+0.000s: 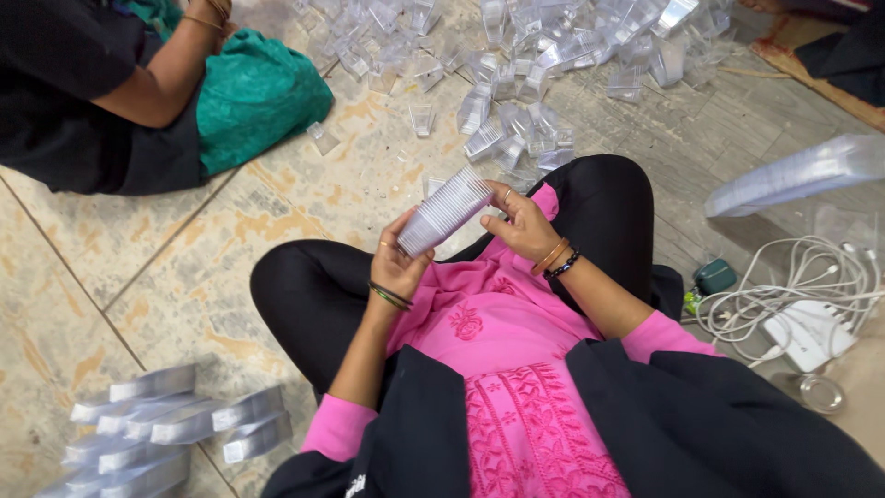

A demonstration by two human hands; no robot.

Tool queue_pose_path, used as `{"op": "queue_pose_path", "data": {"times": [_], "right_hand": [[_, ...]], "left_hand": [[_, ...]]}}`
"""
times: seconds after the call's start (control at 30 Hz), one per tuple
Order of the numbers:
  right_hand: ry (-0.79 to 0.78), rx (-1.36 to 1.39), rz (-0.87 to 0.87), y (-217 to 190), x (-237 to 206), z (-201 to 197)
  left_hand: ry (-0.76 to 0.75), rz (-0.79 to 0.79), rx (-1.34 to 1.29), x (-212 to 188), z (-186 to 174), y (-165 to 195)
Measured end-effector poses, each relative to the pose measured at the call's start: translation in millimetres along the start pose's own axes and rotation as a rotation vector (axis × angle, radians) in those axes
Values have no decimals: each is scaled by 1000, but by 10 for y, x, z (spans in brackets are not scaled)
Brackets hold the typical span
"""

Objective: The person sits on the floor and stacks small transparent plastic cups one at a time, picking loose cups from a pile and pressing them into a growing stack, then setting completed stacks aside with other finished stacks.

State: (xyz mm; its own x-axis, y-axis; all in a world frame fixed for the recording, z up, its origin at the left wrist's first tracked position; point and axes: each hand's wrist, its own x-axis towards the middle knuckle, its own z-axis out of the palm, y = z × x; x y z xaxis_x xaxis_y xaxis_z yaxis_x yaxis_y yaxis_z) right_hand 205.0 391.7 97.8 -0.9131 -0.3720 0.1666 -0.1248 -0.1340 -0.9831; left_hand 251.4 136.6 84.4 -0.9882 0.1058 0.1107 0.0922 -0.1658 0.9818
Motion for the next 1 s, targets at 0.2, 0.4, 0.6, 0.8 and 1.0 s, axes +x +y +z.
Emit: {"op": "queue_pose_path", "data": {"times": [0.2, 0.4, 0.6, 0.8, 1.0], "right_hand": [[16, -25, 24, 84, 45, 69], [101, 265, 128, 329, 160, 84], [-59, 278, 36, 245, 231, 86], [-107, 263, 55, 187, 342, 74], [-42, 379, 197, 351, 469, 152]], "left_hand": [[-34, 232, 87, -37, 73, 139], [-97, -133, -902, -51, 26, 374], [54, -511, -782, -46, 16, 306], [92, -346, -541, 25, -3, 164], [9, -261, -248, 105, -94, 109]]}}
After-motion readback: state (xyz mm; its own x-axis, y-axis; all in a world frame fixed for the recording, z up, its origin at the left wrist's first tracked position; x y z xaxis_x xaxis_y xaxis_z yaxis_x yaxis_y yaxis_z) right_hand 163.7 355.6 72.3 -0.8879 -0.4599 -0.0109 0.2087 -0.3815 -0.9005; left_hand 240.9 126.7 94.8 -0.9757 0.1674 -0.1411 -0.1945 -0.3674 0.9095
